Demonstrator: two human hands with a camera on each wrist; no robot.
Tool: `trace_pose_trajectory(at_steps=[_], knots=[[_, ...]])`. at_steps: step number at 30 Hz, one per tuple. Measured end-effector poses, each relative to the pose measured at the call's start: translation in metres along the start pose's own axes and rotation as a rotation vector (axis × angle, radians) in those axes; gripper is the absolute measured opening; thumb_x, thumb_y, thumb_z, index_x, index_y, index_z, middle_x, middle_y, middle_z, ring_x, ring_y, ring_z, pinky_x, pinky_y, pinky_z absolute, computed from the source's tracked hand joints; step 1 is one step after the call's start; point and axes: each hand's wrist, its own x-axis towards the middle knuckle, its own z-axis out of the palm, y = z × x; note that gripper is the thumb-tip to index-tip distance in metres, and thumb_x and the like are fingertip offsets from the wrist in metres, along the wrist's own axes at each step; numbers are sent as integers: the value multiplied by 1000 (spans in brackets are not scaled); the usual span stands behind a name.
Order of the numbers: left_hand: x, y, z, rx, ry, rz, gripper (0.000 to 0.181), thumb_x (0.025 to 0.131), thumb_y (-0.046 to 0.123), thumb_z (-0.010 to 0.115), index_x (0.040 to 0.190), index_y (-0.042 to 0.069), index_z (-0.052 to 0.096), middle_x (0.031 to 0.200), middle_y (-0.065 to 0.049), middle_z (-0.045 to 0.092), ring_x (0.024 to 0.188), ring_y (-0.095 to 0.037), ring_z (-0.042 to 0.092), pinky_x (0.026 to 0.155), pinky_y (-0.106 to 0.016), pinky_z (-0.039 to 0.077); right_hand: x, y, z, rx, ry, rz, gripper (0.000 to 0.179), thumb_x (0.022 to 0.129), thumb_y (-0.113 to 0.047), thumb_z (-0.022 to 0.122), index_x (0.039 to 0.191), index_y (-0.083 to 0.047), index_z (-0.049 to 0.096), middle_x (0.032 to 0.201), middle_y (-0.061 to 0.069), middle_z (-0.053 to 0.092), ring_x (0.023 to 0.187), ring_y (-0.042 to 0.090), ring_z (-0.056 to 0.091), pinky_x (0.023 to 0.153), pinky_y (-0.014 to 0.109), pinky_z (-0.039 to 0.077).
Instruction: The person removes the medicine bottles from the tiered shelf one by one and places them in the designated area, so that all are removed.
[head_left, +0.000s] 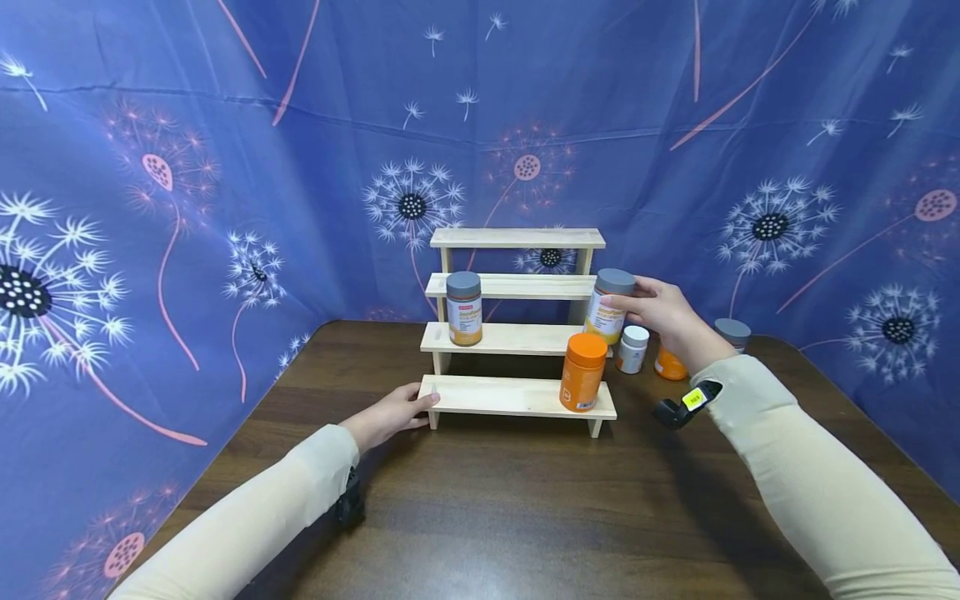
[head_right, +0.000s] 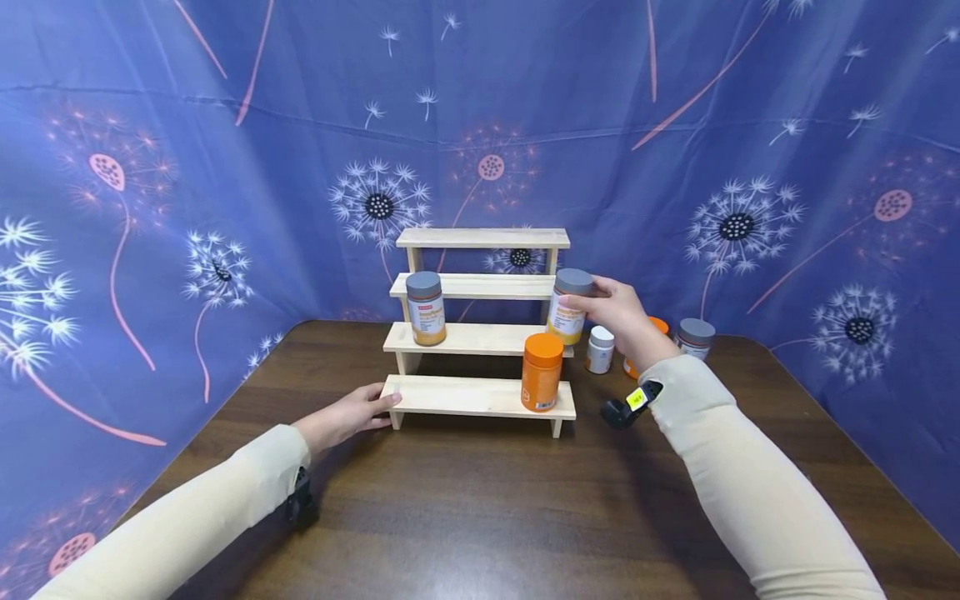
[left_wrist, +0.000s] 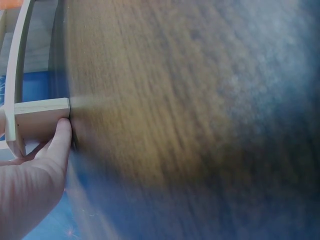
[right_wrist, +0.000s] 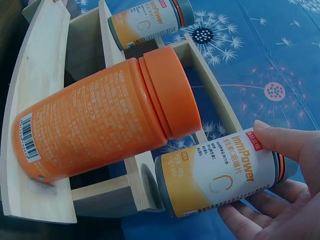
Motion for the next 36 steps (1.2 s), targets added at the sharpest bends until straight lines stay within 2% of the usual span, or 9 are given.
trace_pose_trajectory(at_steps=[10, 29, 36], knots=[[1, -2, -1, -6, 8, -1, 50, 104, 15, 46, 143, -11, 30, 137, -28, 46, 127, -31, 47, 109, -44, 45, -3, 9, -9, 9, -14, 4, 86, 90, -40, 68, 155, -10, 21, 155, 19, 31, 140, 36, 35, 119, 50, 31], [-1, 0, 0, 26, -9, 1, 55, 104, 17, 44, 147, -10, 23, 143, -30, 40, 134, -38, 42, 110, -46, 44, -4, 23, -21, 30, -21, 10, 91, 89, -44, 68, 156, -10, 16, 157, 17, 28, 142, 33, 30, 119, 49, 30], [0, -1, -1, 22, 0, 0, 54, 104, 17, 45, 146, -10, 25, 142, -29, 42, 134, -37, 42, 110, -45, 45, -6, 24, -24, 46, -25, 6, 93, 89, -44, 68, 156, -9, 14, 158, 18, 26, 143, 33, 29, 120, 47, 30]])
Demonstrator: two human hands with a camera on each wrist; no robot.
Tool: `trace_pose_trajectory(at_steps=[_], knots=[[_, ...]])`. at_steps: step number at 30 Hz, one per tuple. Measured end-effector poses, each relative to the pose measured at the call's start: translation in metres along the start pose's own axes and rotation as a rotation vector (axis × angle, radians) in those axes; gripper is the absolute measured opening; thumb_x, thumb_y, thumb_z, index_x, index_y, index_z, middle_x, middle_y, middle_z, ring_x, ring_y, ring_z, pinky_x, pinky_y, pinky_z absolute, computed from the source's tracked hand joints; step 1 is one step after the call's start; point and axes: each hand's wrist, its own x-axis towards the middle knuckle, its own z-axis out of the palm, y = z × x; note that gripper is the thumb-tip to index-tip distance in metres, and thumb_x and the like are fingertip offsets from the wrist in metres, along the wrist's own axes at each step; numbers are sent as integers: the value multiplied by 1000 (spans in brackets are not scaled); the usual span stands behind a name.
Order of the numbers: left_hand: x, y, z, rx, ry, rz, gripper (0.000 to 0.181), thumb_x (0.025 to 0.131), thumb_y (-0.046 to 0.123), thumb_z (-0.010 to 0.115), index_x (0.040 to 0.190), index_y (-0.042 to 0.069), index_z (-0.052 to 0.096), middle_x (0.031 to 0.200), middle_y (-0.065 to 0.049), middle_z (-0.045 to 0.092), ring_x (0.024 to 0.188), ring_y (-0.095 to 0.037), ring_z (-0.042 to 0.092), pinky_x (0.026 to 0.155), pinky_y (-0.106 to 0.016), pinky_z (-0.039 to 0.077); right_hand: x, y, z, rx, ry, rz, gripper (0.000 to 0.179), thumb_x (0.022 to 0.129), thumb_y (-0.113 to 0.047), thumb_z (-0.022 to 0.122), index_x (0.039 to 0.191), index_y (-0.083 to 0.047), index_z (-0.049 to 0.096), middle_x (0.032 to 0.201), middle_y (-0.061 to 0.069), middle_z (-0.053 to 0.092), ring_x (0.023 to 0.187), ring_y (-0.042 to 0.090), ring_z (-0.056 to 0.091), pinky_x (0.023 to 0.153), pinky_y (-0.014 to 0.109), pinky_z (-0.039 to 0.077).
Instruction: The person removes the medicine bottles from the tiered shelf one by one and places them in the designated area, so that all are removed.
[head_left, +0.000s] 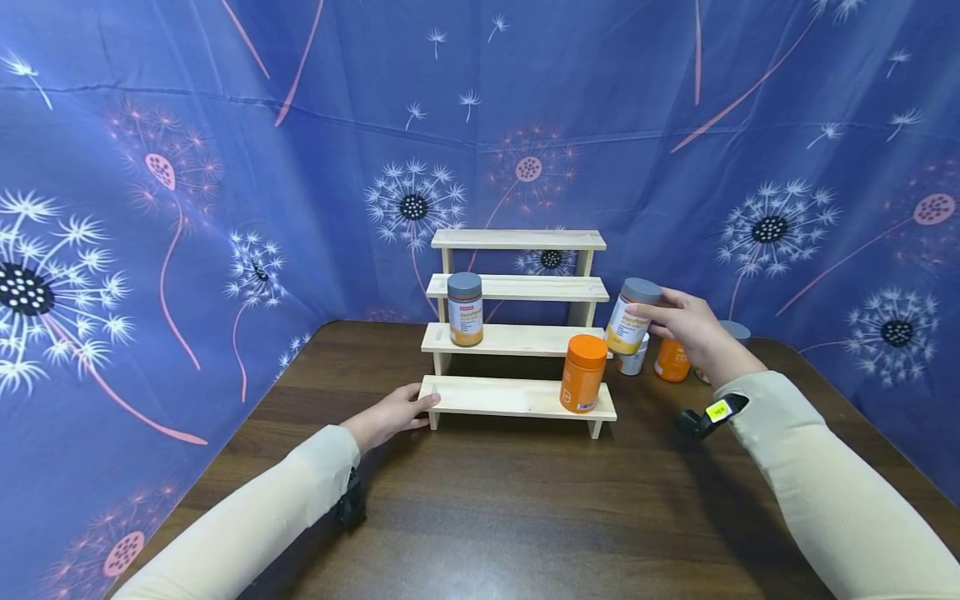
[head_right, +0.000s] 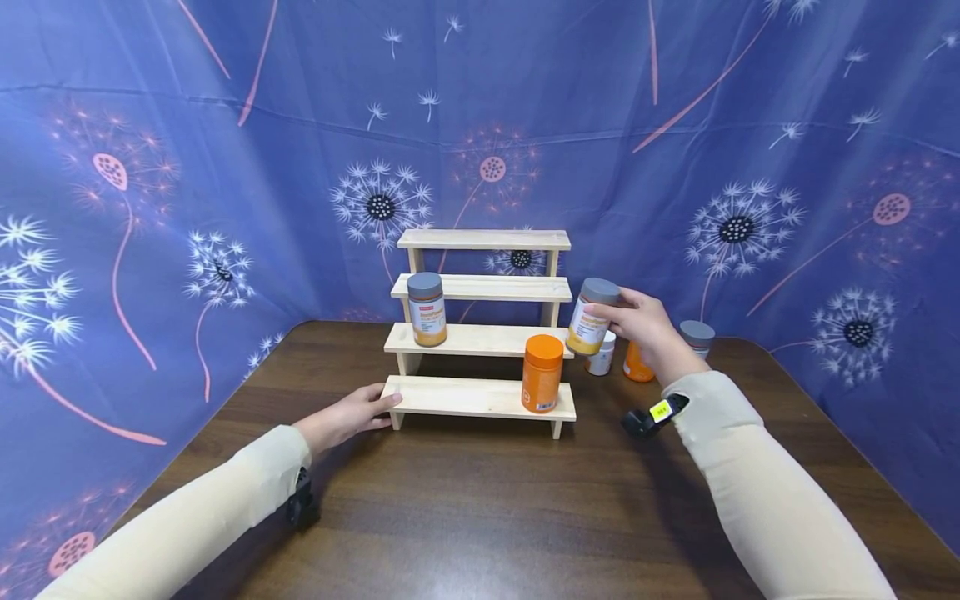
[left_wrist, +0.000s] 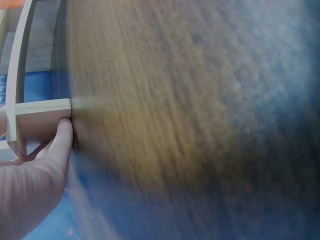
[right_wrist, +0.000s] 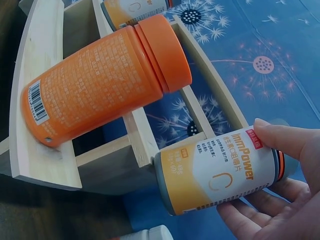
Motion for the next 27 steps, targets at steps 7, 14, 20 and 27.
trace_pose_trajectory(at_steps=[7, 14, 20, 27], knots=[[1, -1, 1, -14, 8, 6, 54, 104, 16, 46, 146, -12, 25, 140, -30, 43, 132, -37, 44, 109, -45, 45, -1, 3, -5, -1, 1, 13, 95, 89, -45, 67, 156, -10, 10, 160, 16, 21, 145, 33, 25, 120, 47, 29], [1, -1, 2, -21, 18, -1, 55, 103, 15, 47, 147, -11, 24, 141, -30, 42, 132, -38, 44, 109, -45, 46, -2, 9, -11, 6, 9, 25, 96, 90, -44, 67, 156, -10, 7, 161, 15, 18, 146, 34, 23, 120, 49, 28], [1, 0, 3, -18, 19, 5, 54, 104, 14, 45, 147, -11, 24, 141, -30, 42, 132, -37, 44, 109, -45, 45, -2, 18, -17, 19, 13, 48, 96, 90, -44, 67, 156, -11, 6, 161, 16, 15, 146, 35, 22, 121, 51, 24], [-1, 2, 2, 7, 13, -11, 56, 104, 19, 45, 148, -10, 23, 144, -30, 39, 134, -38, 42, 109, -44, 45, -3, 22, -23, 28, 13, 65, 95, 90, -45, 66, 156, -10, 6, 161, 16, 16, 146, 33, 23, 121, 50, 25]])
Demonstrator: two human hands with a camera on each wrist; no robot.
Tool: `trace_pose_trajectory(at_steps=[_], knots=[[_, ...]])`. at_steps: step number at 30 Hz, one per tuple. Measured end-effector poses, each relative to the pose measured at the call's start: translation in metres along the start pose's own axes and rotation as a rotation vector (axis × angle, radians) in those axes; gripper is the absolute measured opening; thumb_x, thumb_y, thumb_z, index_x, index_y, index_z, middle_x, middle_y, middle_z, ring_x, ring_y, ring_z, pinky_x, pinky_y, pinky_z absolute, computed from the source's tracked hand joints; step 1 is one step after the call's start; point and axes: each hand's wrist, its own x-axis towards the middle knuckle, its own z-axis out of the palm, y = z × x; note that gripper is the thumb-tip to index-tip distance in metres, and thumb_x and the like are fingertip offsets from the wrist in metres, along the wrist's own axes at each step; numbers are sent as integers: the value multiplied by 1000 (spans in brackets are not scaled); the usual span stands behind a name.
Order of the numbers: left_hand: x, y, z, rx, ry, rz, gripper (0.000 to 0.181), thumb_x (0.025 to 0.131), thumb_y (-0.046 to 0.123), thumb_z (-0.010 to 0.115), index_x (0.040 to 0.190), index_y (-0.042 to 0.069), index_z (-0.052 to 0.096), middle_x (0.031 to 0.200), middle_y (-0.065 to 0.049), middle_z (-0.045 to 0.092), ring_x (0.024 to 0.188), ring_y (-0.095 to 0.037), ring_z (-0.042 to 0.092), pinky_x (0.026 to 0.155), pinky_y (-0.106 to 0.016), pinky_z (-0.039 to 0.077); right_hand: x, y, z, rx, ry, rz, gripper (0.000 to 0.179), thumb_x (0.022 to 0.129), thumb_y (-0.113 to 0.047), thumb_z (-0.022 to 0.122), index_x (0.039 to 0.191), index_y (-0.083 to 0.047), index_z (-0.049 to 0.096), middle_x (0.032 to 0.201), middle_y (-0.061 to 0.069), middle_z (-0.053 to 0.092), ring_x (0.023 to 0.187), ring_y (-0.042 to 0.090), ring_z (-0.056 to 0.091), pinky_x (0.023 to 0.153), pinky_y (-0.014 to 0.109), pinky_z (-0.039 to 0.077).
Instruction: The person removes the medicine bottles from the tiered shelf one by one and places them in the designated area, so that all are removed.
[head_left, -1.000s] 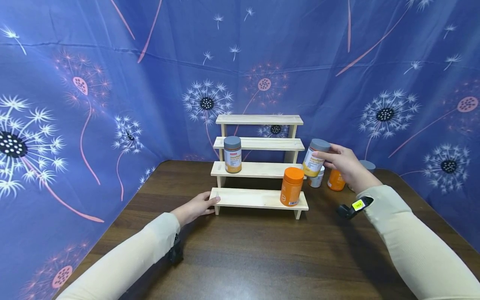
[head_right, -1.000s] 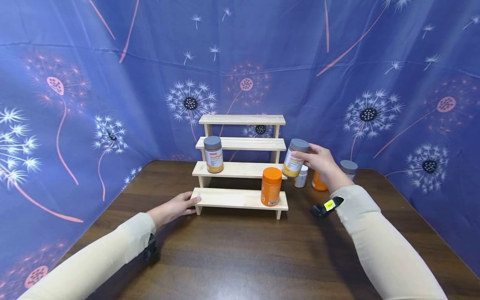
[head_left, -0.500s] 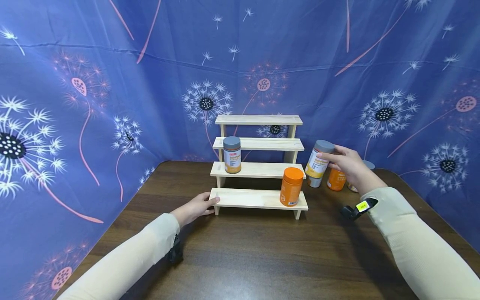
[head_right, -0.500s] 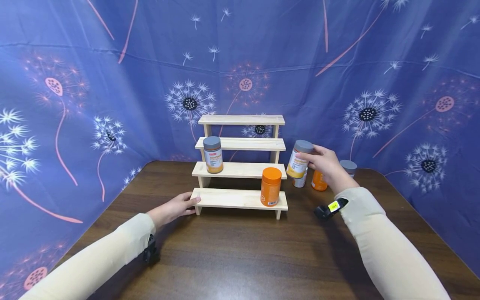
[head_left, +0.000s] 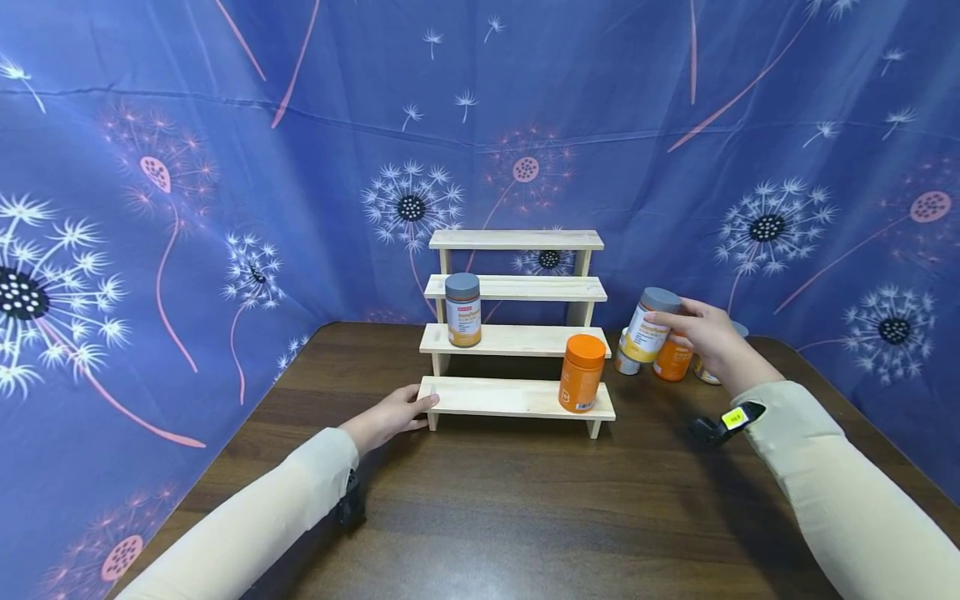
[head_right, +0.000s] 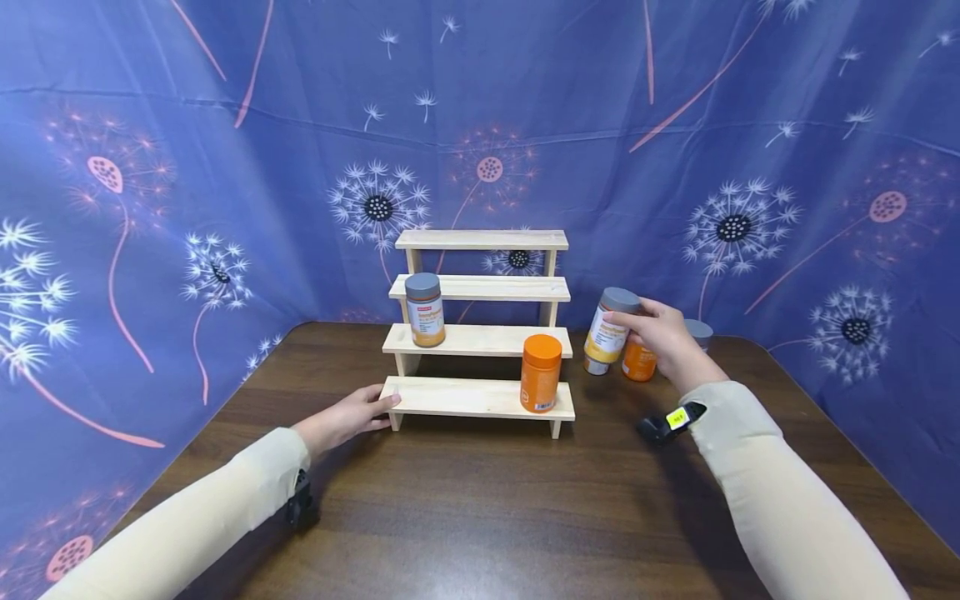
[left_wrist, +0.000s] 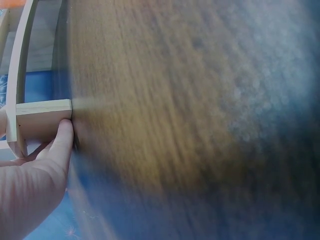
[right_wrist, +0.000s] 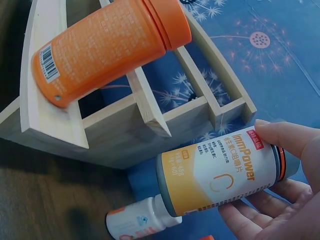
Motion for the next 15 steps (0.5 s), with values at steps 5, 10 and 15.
trace_pose_trajectory(at_steps=[5, 10, 15], knots=[[-1, 0, 0, 13, -4, -4, 57, 104, 21, 45, 148, -9, 22, 146, -29, 38, 135, -38, 41, 110, -44, 45, -1, 2, -4, -11, 5, 1, 95, 90, -46, 65, 156, -10, 7, 160, 15, 19, 144, 31, 26, 121, 46, 28], [-1, -1, 0, 10, -9, -2, 57, 104, 20, 45, 148, -8, 23, 146, -28, 38, 135, -37, 41, 110, -45, 44, -3, 9, -12, -57, 22, 2, 94, 91, -48, 64, 156, -12, 7, 158, 12, 25, 135, 20, 39, 118, 42, 33], [-1, 0, 0, 16, -14, 10, 56, 104, 20, 45, 148, -8, 24, 145, -29, 38, 135, -38, 41, 110, -46, 44, -3, 15, -18, -31, 21, 28, 96, 90, -47, 65, 156, -12, 4, 161, 16, 16, 137, 25, 40, 120, 49, 28]])
